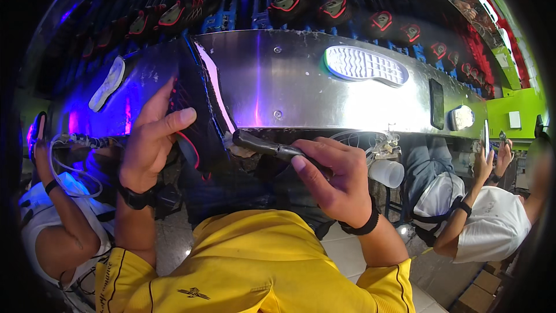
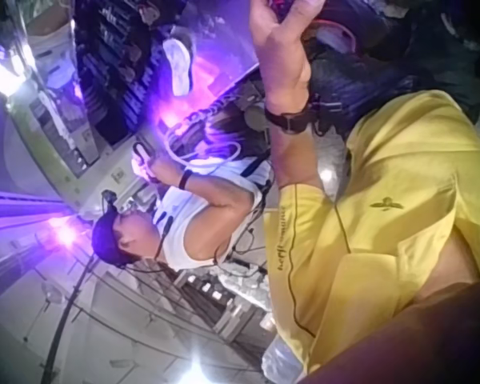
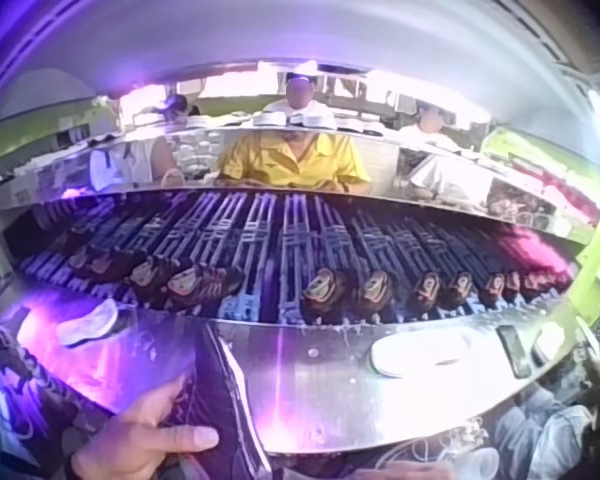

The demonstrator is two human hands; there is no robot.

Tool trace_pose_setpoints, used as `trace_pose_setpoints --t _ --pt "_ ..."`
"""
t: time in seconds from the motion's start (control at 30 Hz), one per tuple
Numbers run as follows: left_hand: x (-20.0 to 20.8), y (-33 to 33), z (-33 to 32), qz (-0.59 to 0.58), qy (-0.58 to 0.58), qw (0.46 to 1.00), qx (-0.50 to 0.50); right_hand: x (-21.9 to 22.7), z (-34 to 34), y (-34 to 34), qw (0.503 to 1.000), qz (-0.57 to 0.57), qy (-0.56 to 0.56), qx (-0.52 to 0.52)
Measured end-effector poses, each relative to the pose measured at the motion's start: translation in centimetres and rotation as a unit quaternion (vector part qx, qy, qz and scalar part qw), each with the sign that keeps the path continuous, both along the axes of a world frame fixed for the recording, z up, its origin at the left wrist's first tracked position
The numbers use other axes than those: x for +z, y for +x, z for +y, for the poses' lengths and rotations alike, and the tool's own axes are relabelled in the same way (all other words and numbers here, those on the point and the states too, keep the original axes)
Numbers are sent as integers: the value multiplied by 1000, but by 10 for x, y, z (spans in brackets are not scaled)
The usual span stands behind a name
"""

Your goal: The recorder is applying glue/adhesive to the bottom edges of shoe uppers using a specialized brush.

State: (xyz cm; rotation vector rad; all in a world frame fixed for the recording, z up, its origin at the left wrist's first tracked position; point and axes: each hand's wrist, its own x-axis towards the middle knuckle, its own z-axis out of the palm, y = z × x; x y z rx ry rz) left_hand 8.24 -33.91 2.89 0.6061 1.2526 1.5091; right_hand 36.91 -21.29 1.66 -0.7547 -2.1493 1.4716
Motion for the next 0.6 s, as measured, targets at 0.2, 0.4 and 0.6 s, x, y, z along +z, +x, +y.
trace_pose_setpoints --t 0.2,0.4,0.6 --pt "-8 0 4 -13 -57 998 38 8 11 0 993 28 117 -19" --pt "-6 11 9 -71 -154 982 86 31 26 -9 982 -14 187 -28" --pt "-2 16 -5 -17 -165 986 17 41 47 -19 965 46 257 -8"
